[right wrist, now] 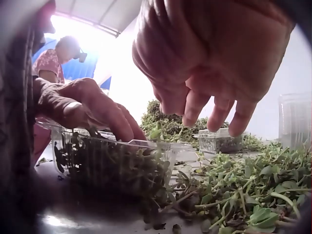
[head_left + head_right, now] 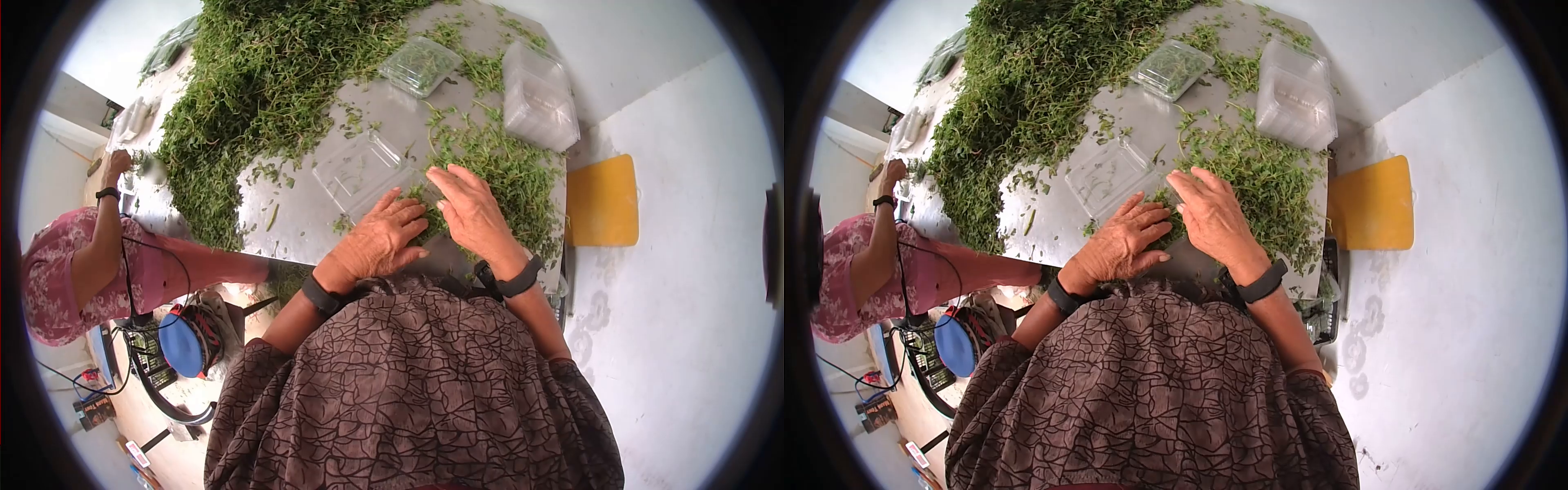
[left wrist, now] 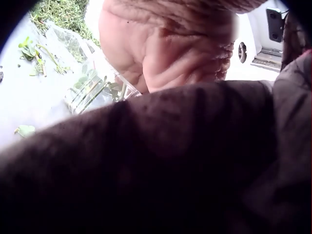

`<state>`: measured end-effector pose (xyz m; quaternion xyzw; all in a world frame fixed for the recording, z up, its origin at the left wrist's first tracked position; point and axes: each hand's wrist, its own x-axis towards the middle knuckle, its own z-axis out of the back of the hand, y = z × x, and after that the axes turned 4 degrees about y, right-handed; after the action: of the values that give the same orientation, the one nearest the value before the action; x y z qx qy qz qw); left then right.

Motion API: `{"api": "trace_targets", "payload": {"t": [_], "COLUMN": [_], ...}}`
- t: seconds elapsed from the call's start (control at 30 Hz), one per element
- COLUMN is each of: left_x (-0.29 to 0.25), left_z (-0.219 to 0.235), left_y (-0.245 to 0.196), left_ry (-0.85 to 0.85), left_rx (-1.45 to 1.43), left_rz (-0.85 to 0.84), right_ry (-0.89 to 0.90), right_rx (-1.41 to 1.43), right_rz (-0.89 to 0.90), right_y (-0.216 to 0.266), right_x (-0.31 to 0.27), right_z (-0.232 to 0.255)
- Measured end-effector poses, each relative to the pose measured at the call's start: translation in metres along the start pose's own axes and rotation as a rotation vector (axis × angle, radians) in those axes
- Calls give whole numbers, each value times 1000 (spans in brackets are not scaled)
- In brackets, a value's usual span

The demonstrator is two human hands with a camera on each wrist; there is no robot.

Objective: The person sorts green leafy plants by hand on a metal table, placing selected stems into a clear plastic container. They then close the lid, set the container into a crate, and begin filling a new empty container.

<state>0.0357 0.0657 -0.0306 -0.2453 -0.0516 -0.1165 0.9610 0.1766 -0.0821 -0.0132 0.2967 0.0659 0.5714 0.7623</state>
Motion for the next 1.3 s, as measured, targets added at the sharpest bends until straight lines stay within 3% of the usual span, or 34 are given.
{"api": "trace_targets", "payload": {"t": [0.5,0.57,0.7,0.8,0.97,1.3], "left_x": [-2,-3,-3,2,5,10], "left_z": [3,4,1,2,-2,-3], "left_y": [6,8,10,8,8,7], "left_ry": [-38,-32,-24,-2,-14,51], "left_rx": [-48,-38,14,56,75,59], "left_rz": [-11,0,-15,-34,-40,44], "right_ry": [145,55,-65,-85,-1,46], "right_rx": [-239,-30,14,103,178,23], "right_rz": [91,1,-54,-222,-279,-62], "right_y": [3,8,-3,-11,-6,-9], "right_x": [-2,-2,-3,-9,-17,-19], "right_z": [-10,0,19,17,7,-1]}}
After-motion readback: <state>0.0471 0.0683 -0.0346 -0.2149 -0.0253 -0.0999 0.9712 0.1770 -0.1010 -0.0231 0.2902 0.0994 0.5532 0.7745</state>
